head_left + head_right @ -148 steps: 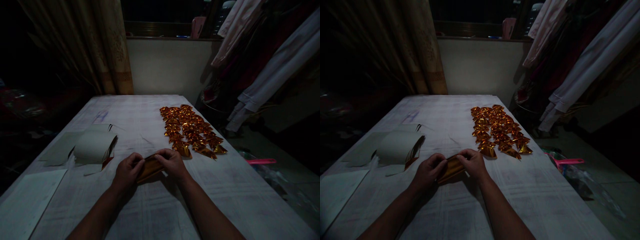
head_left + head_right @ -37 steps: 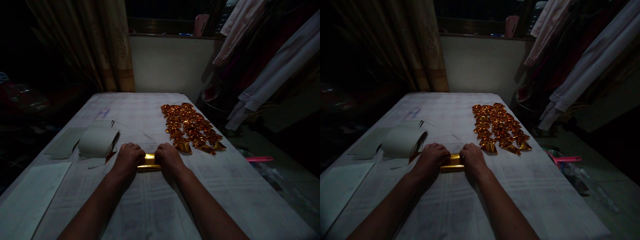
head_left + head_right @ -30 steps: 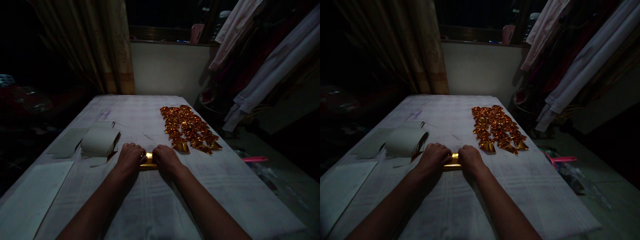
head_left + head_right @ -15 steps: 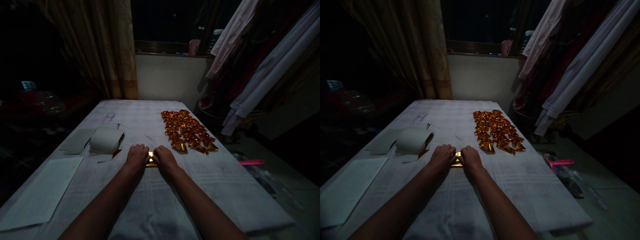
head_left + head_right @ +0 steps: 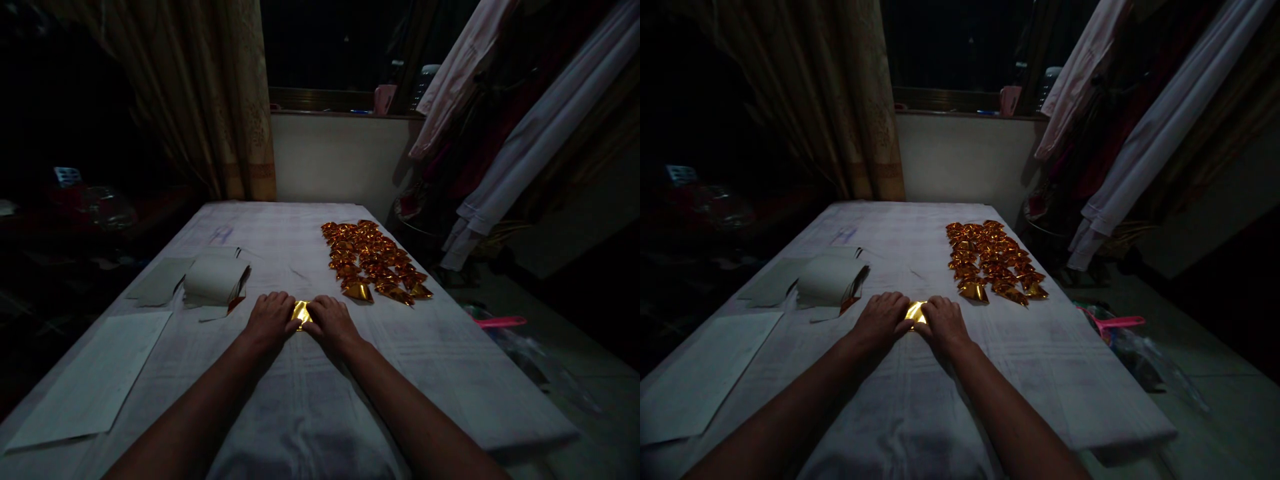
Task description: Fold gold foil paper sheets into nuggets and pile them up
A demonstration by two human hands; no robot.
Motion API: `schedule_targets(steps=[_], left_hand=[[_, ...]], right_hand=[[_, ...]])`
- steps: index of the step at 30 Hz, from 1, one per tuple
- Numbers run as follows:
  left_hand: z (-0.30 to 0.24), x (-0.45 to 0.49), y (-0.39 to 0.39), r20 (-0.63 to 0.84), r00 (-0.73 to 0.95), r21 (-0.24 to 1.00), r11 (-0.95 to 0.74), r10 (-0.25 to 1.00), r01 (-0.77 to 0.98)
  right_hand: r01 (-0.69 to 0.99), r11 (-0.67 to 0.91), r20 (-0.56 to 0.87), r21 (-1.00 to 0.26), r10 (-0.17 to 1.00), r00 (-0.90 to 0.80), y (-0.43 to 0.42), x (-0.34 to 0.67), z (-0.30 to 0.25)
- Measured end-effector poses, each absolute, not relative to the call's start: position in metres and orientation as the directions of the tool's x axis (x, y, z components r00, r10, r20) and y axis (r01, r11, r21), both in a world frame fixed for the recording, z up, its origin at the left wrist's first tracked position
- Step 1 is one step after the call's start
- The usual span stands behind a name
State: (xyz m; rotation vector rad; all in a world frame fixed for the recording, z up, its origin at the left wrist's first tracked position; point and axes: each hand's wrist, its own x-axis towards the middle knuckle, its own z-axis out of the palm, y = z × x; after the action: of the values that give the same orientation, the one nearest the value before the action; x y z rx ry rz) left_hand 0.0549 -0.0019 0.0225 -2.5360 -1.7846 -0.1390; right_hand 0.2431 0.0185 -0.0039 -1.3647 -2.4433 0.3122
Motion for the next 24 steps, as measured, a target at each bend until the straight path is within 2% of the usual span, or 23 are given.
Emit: schedule_targets(steps=[8,17,24], left_hand=[[0.026,0.052,-0.002,0.082,0.358,0.033,-0.362,0.930,0.932],[0.037,0.055,0.001,0.004,0.353,-0.006,-0.353,0.936,0.936],[0.044,0.075,0.007,-0.059,0.274,-0.042,-0.277,0.960,0.960]], right_hand=[[0.782,0.517,0.161,-0.348,0.854,-0.494,0.015,0.244,0.003],[0.769,0.484,0.117,-0.417,0.868,-0.483,0.026,0.277,-0.003],[0.784,0.467,0.081,-0.410,0.874,-0.478,0.029,0.279,-0.009]])
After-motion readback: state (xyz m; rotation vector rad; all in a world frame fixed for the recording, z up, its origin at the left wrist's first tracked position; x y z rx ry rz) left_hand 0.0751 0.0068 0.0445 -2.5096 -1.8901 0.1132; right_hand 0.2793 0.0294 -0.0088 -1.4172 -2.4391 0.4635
